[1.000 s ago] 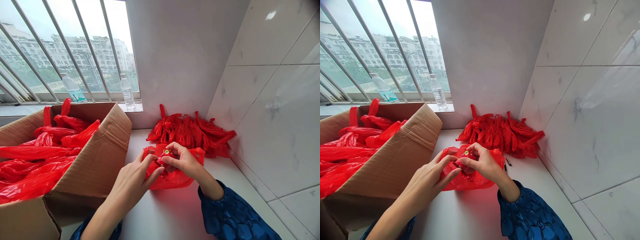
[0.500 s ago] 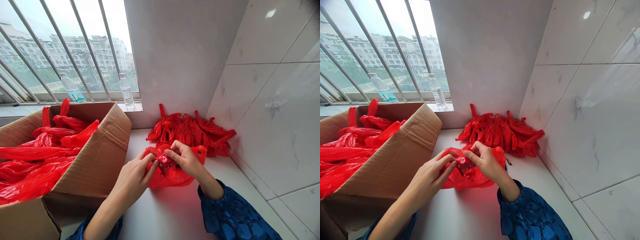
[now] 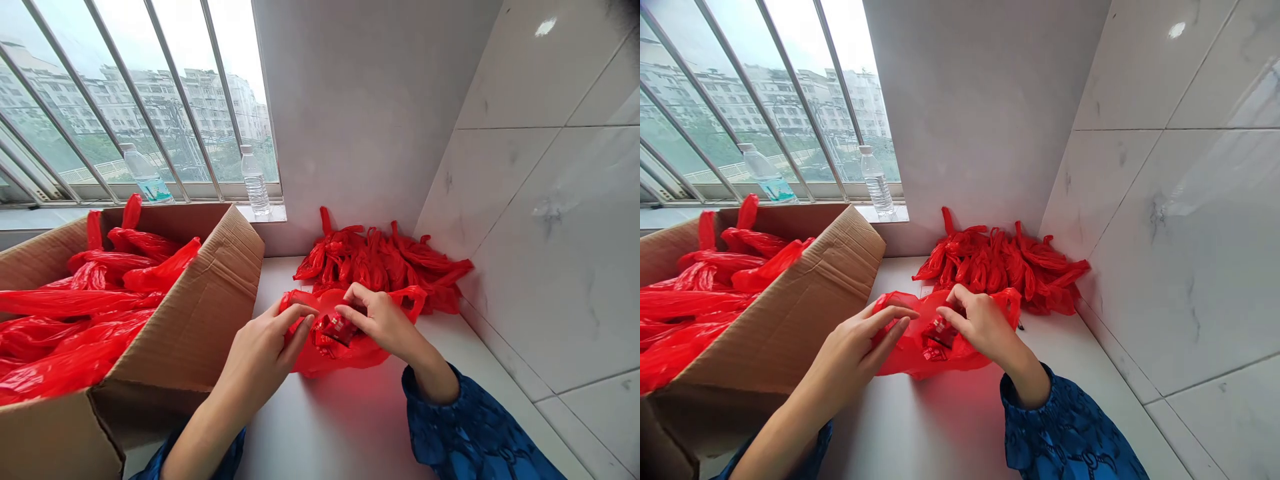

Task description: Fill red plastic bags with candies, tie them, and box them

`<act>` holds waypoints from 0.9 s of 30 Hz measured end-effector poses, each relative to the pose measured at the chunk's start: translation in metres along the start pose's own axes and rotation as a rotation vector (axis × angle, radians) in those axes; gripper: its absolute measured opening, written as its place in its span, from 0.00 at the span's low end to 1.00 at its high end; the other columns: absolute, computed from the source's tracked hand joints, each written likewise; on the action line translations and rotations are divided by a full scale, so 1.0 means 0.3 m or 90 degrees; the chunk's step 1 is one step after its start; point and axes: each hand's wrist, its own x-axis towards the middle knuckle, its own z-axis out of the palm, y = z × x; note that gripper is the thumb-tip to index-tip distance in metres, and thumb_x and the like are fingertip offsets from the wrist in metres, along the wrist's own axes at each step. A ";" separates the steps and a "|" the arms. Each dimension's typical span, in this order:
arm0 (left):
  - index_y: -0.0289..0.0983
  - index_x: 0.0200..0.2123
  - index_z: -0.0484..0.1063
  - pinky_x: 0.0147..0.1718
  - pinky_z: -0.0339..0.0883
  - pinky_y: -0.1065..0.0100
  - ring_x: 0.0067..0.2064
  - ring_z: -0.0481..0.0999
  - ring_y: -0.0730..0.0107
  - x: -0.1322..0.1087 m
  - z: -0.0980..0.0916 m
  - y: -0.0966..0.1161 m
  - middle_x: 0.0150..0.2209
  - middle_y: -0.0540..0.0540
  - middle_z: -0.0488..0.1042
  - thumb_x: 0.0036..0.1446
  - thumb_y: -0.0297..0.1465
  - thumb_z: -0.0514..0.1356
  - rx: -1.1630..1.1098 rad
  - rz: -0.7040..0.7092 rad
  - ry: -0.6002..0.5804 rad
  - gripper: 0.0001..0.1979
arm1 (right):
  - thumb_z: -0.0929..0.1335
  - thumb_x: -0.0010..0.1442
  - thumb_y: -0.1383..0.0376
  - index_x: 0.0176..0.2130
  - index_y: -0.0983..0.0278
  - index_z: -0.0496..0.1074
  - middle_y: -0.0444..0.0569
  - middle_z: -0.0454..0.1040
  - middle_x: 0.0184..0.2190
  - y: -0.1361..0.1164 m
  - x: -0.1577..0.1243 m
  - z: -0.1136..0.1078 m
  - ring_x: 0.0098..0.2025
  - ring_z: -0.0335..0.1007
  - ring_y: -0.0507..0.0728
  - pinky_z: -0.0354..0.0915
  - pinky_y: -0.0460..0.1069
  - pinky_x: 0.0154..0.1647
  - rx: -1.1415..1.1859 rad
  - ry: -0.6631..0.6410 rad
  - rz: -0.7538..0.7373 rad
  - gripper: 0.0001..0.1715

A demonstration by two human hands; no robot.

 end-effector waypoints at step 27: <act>0.50 0.52 0.71 0.31 0.63 0.67 0.31 0.79 0.64 -0.028 -0.007 0.032 0.41 0.50 0.79 0.71 0.40 0.49 0.050 0.091 -0.112 0.14 | 0.68 0.58 0.77 0.44 0.65 0.79 0.58 0.80 0.46 0.157 0.059 0.038 0.51 0.76 0.65 0.67 0.54 0.50 -0.325 -0.147 0.141 0.16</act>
